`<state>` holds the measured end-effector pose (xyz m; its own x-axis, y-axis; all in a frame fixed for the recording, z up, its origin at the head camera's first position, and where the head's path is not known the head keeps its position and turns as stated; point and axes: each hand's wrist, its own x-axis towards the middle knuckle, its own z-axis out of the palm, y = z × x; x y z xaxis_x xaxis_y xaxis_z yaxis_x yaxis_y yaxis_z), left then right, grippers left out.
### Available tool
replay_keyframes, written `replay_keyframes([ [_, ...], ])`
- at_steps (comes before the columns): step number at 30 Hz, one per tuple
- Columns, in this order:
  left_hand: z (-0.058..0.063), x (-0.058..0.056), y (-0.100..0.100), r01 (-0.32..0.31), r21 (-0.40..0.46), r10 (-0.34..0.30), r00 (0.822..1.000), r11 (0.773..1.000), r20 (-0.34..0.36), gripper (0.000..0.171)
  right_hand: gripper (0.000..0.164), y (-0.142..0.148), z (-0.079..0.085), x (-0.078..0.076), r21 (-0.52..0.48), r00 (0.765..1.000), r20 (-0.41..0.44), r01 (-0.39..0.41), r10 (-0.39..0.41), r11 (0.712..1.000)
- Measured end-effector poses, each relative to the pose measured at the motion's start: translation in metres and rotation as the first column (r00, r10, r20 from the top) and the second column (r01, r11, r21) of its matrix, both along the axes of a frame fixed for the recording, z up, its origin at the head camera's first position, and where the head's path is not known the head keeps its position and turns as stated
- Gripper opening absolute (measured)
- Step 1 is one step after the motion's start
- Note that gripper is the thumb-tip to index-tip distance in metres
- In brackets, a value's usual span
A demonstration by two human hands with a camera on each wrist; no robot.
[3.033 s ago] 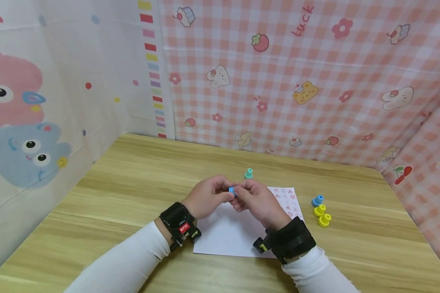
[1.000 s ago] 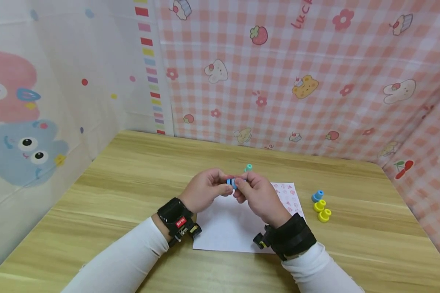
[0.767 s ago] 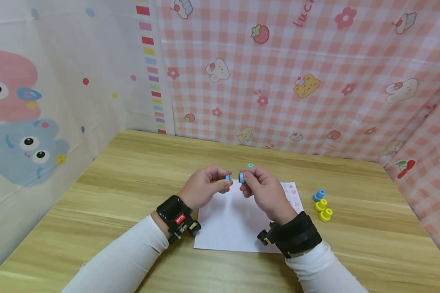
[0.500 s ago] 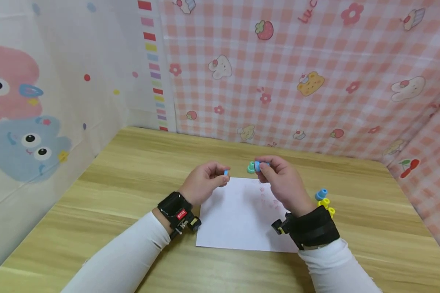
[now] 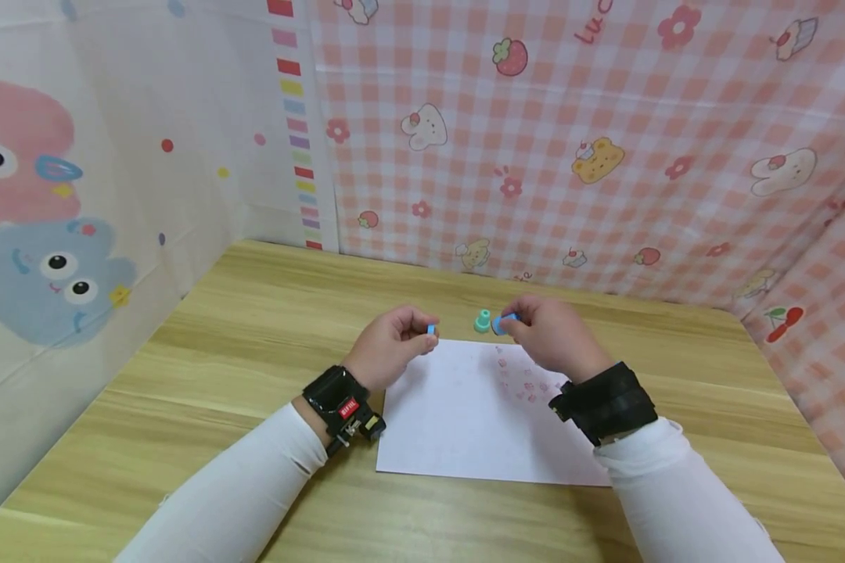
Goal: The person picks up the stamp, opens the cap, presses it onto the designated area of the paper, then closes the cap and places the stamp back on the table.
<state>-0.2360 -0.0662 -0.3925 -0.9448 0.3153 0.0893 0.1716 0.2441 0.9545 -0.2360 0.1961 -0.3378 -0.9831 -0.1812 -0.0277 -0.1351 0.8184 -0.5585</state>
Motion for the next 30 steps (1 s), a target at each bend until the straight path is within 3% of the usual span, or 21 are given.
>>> replay_keyframes([
  [7,-0.003,0.000,-0.002,0.005,0.001,-0.005,1.000,1.000,0.003,0.022,0.019,-0.006,-0.019,-0.016,0.172,0.997,0.001,-0.072,0.073,0.982],
  [14,-0.005,0.000,-0.002,0.006,0.002,-0.006,1.000,1.000,-0.001,0.021,0.015,-0.015,-0.034,-0.025,0.251,0.994,0.039,-0.106,0.099,0.962],
  [30,-0.003,0.000,-0.001,0.006,-0.011,-0.007,1.000,1.000,-0.018,0.020,0.016,-0.019,-0.039,-0.030,0.259,0.992,0.095,-0.100,0.078,0.961],
])
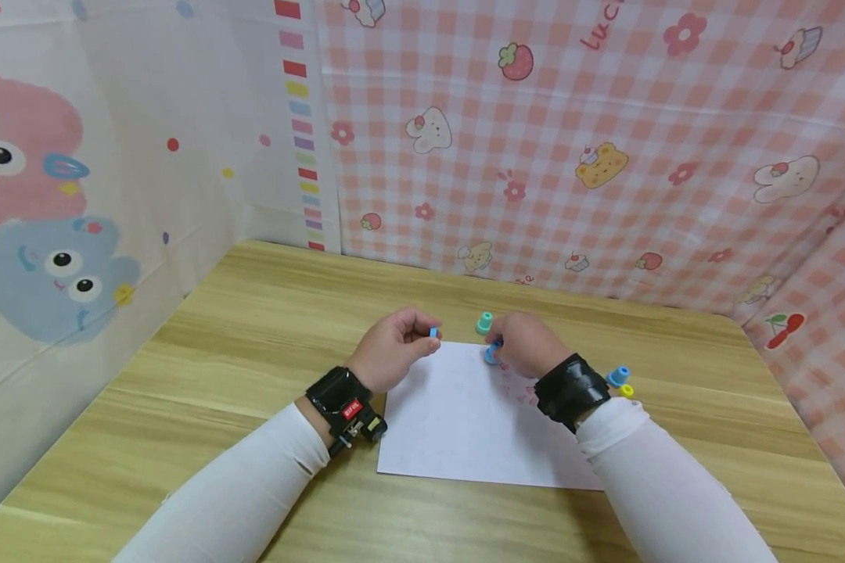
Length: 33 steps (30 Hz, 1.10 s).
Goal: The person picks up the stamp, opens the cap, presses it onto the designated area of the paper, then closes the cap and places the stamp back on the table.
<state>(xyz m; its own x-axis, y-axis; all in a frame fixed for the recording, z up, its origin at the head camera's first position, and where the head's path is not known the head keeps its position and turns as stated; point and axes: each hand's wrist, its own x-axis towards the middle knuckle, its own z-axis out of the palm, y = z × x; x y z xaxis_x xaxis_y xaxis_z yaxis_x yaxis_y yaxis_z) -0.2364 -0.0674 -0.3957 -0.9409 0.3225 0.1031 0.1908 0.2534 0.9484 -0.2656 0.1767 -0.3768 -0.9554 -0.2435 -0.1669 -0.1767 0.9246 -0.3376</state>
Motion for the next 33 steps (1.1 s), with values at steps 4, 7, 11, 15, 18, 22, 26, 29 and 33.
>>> replay_keyframes([
  [4,0.0002,0.0006,-0.0001,0.000,-0.001,0.000,1.000,1.000,-0.003,0.018,0.014,-0.0011,-0.0005,-0.0001,-0.006,1.000,0.010,0.005,-0.005,1.000],
  [7,0.0005,0.0014,-0.0002,-0.001,0.000,0.001,1.000,1.000,-0.004,0.017,0.014,-0.0012,-0.0016,-0.0005,-0.002,1.000,0.005,0.003,-0.003,1.000],
  [11,0.0002,0.0017,0.0000,-0.005,0.001,0.005,1.000,1.000,-0.005,0.016,0.014,-0.0011,-0.0030,-0.0014,0.005,1.000,-0.007,-0.007,0.007,1.000],
  [15,-0.0006,0.0014,0.0006,-0.004,0.003,0.004,1.000,1.000,-0.007,0.017,0.015,-0.0015,-0.0034,-0.0010,0.007,1.000,-0.002,-0.006,0.006,1.000],
  [18,-0.0005,0.0014,0.0010,-0.003,0.004,0.003,1.000,1.000,-0.005,0.017,0.015,-0.0016,-0.0037,-0.0005,0.005,1.000,0.003,-0.002,0.002,1.000],
  [22,-0.0001,0.0014,0.0010,-0.001,0.000,0.001,1.000,1.000,-0.001,0.016,0.014,-0.0020,-0.0052,-0.0013,0.005,1.000,0.003,-0.003,0.003,1.000],
  [26,0.0002,0.0012,0.0009,0.002,-0.006,-0.002,1.000,1.000,0.002,0.017,0.013,-0.0028,-0.0057,-0.0022,0.002,1.000,0.005,-0.005,0.005,1.000],
  [29,0.0007,0.0012,0.0007,0.004,-0.009,-0.004,1.000,1.000,0.001,0.017,0.014,-0.0035,-0.0052,-0.0021,0.005,1.000,0.009,-0.002,0.002,1.000],
  [33,0.0019,0.0016,0.0001,0.006,-0.011,-0.006,1.000,1.000,-0.005,0.018,0.014,-0.0046,-0.0041,-0.0014,0.017,1.000,0.003,-0.007,0.007,1.000],
])
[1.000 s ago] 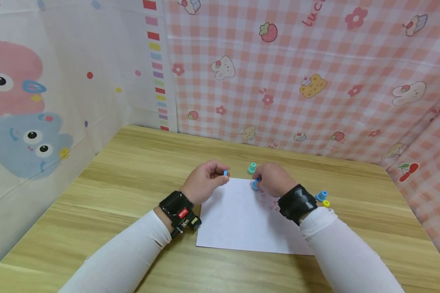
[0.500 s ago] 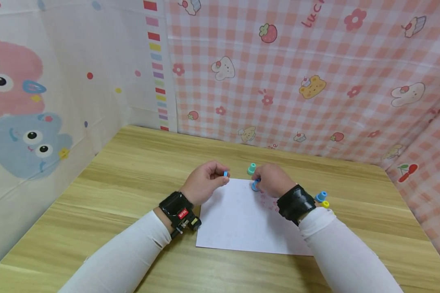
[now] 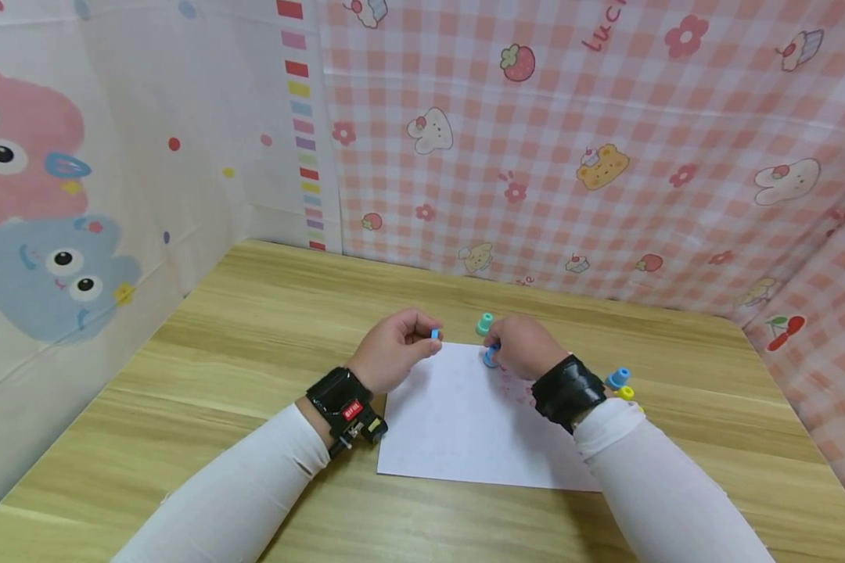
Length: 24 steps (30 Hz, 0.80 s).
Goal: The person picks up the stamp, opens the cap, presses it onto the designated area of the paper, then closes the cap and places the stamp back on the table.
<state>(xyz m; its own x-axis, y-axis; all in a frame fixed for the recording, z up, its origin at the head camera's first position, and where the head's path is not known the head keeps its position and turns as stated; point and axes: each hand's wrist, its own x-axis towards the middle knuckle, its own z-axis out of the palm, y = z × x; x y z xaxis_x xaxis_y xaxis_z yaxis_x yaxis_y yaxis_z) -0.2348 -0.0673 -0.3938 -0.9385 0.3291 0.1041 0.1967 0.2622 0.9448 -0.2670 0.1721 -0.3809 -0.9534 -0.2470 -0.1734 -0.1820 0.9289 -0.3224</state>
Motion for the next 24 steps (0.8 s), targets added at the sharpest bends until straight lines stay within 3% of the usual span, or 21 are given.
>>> replay_keyframes([
  [14,0.0000,-0.0002,0.0003,0.004,-0.007,-0.004,1.000,1.000,-0.006,0.018,0.015,-0.0015,-0.0008,-0.0009,0.033,0.998,-0.034,-0.059,0.060,0.998],
  [24,-0.0016,-0.0008,0.0017,0.003,-0.005,-0.003,1.000,1.000,-0.007,0.020,0.017,-0.0012,-0.0011,-0.0006,0.025,1.000,-0.004,-0.029,0.029,0.999],
])
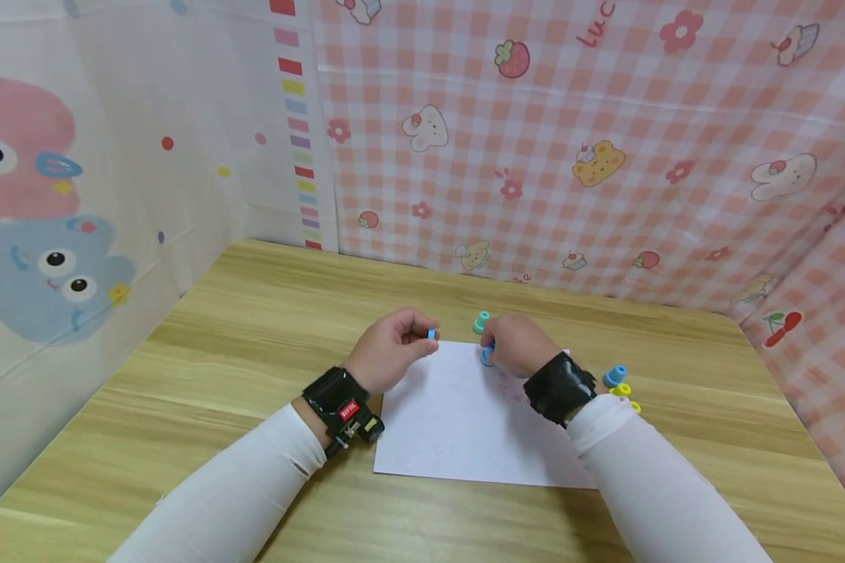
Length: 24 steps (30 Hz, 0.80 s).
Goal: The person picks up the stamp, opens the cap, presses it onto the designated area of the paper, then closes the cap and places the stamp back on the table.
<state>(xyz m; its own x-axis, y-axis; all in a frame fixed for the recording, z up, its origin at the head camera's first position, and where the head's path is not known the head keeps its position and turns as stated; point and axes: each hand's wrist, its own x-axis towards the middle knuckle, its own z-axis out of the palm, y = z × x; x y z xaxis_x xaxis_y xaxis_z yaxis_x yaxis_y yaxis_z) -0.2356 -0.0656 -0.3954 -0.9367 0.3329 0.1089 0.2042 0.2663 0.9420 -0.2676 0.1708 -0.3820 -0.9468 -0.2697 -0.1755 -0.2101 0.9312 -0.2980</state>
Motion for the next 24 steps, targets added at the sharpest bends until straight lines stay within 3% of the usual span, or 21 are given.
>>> replay_keyframes([
  [24,0.0031,0.0028,0.0009,-0.006,-0.002,0.006,1.000,1.000,0.004,0.019,0.016,0.0013,-0.0049,-0.0019,-0.006,1.000,-0.019,0.003,-0.003,1.000],
])
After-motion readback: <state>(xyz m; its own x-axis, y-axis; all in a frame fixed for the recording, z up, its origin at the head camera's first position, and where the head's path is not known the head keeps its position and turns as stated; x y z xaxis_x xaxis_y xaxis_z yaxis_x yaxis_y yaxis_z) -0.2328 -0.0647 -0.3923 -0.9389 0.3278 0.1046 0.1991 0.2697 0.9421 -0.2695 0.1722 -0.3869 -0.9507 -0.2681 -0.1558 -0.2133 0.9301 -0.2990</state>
